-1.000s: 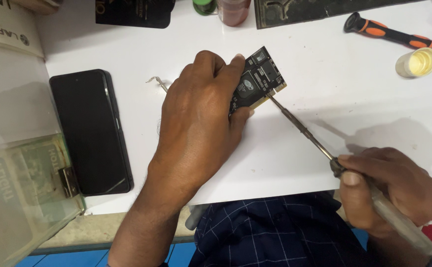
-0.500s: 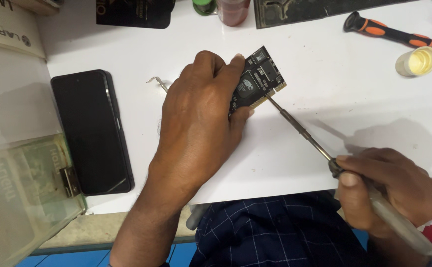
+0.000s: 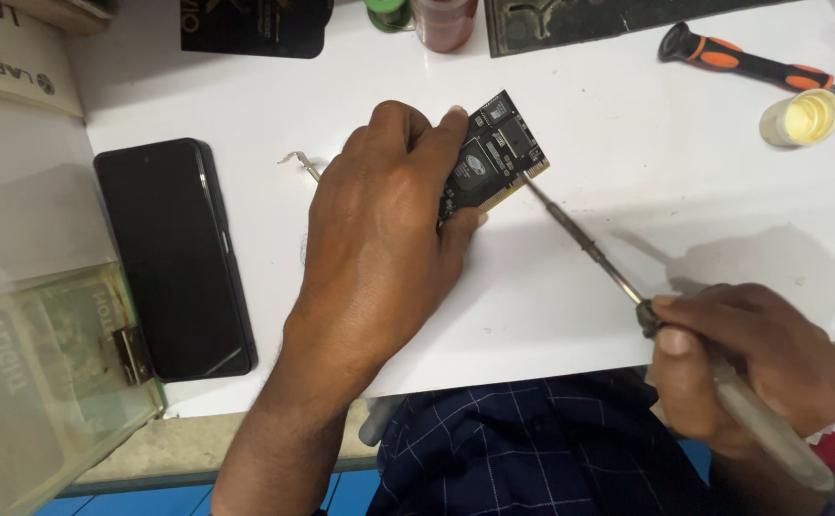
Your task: The person holds a graphics card circuit board on a white workbench and uses a soldering iron to solder along its edge connector, repositioning the board as they work. They then set the board down, pick up a brush, and later handle the board again while holding the soldering iron.
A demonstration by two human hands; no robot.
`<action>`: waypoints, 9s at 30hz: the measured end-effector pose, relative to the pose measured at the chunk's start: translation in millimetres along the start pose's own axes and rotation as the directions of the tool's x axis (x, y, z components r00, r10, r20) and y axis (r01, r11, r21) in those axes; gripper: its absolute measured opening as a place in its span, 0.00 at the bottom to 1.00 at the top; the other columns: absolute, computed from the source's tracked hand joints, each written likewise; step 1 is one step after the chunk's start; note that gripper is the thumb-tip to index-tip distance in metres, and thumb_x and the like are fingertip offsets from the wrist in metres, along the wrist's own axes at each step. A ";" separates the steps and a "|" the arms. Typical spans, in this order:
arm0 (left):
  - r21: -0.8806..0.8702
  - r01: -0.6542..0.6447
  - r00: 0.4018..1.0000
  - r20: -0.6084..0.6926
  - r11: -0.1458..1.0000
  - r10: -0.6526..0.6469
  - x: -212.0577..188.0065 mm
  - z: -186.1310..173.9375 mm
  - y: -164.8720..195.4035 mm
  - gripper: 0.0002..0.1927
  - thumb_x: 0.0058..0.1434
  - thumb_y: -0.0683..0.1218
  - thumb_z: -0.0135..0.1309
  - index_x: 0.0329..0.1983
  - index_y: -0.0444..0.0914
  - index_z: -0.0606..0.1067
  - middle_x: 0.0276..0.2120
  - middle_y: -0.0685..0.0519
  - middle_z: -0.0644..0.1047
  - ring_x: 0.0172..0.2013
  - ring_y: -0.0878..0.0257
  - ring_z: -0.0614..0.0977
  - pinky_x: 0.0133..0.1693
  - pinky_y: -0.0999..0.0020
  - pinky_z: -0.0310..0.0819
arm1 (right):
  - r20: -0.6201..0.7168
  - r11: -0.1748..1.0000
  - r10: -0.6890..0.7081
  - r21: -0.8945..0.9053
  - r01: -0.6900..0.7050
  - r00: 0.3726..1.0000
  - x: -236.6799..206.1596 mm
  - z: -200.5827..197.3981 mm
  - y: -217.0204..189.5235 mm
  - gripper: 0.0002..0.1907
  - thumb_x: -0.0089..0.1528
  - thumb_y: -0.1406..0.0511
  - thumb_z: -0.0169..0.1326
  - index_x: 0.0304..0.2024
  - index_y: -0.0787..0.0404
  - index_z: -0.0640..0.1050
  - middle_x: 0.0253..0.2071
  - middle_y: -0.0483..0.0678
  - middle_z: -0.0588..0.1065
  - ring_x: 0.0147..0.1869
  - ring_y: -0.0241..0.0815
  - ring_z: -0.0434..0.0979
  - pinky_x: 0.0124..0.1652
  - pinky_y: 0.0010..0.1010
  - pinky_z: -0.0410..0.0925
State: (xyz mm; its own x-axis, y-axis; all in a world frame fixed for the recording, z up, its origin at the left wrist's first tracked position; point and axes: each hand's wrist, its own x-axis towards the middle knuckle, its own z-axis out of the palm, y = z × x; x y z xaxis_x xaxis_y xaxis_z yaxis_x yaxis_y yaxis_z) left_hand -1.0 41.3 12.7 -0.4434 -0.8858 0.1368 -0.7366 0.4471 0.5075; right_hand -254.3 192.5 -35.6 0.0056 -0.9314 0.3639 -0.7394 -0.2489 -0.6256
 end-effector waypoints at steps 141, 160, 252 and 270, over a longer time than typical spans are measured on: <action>0.259 -0.286 0.943 -0.097 0.922 0.320 90.5 72.4 43.2 0.21 0.56 0.35 0.53 0.54 0.21 0.75 0.49 0.41 0.71 0.48 0.53 0.72 0.52 0.59 0.73 | -0.204 0.972 0.033 -0.223 -0.079 0.978 85.4 -16.2 20.3 0.11 0.69 0.68 0.65 0.52 0.65 0.79 0.35 0.51 0.78 0.34 0.35 0.79 0.29 0.23 0.69; 0.278 -0.279 0.947 -0.080 0.919 0.312 92.0 71.6 43.0 0.20 0.57 0.36 0.53 0.53 0.23 0.75 0.48 0.43 0.70 0.47 0.53 0.72 0.54 0.58 0.72 | -0.381 0.963 0.212 -0.078 -0.259 0.900 71.3 -22.7 41.7 0.13 0.70 0.67 0.64 0.37 0.72 0.78 0.26 0.48 0.73 0.27 0.31 0.69 0.29 0.19 0.60; 0.242 -0.294 0.938 -0.112 0.925 0.328 88.3 69.5 40.3 0.24 0.59 0.35 0.52 0.59 0.21 0.72 0.48 0.43 0.71 0.48 0.54 0.73 0.55 0.59 0.72 | -0.333 0.949 0.306 0.185 -0.256 0.892 90.1 -21.2 21.3 0.13 0.70 0.68 0.59 0.51 0.73 0.75 0.36 0.51 0.77 0.35 0.33 0.78 0.34 0.20 0.70; 0.275 -0.286 0.945 -0.078 0.918 0.318 89.1 71.7 40.4 0.25 0.59 0.35 0.52 0.60 0.21 0.71 0.49 0.42 0.71 0.49 0.53 0.73 0.53 0.60 0.73 | -0.414 0.952 0.304 0.153 -0.264 0.858 87.9 -23.4 28.2 0.11 0.75 0.67 0.60 0.45 0.72 0.76 0.30 0.51 0.76 0.28 0.34 0.77 0.28 0.20 0.69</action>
State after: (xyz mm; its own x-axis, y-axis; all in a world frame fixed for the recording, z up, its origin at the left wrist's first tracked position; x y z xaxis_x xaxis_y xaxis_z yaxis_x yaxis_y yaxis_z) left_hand -106.8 -10.6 -15.6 -0.6132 -0.7045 0.3574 -0.6896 0.6981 0.1928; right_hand -290.4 109.8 -5.1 -0.4989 -0.7648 0.4076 -0.6027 -0.0317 -0.7974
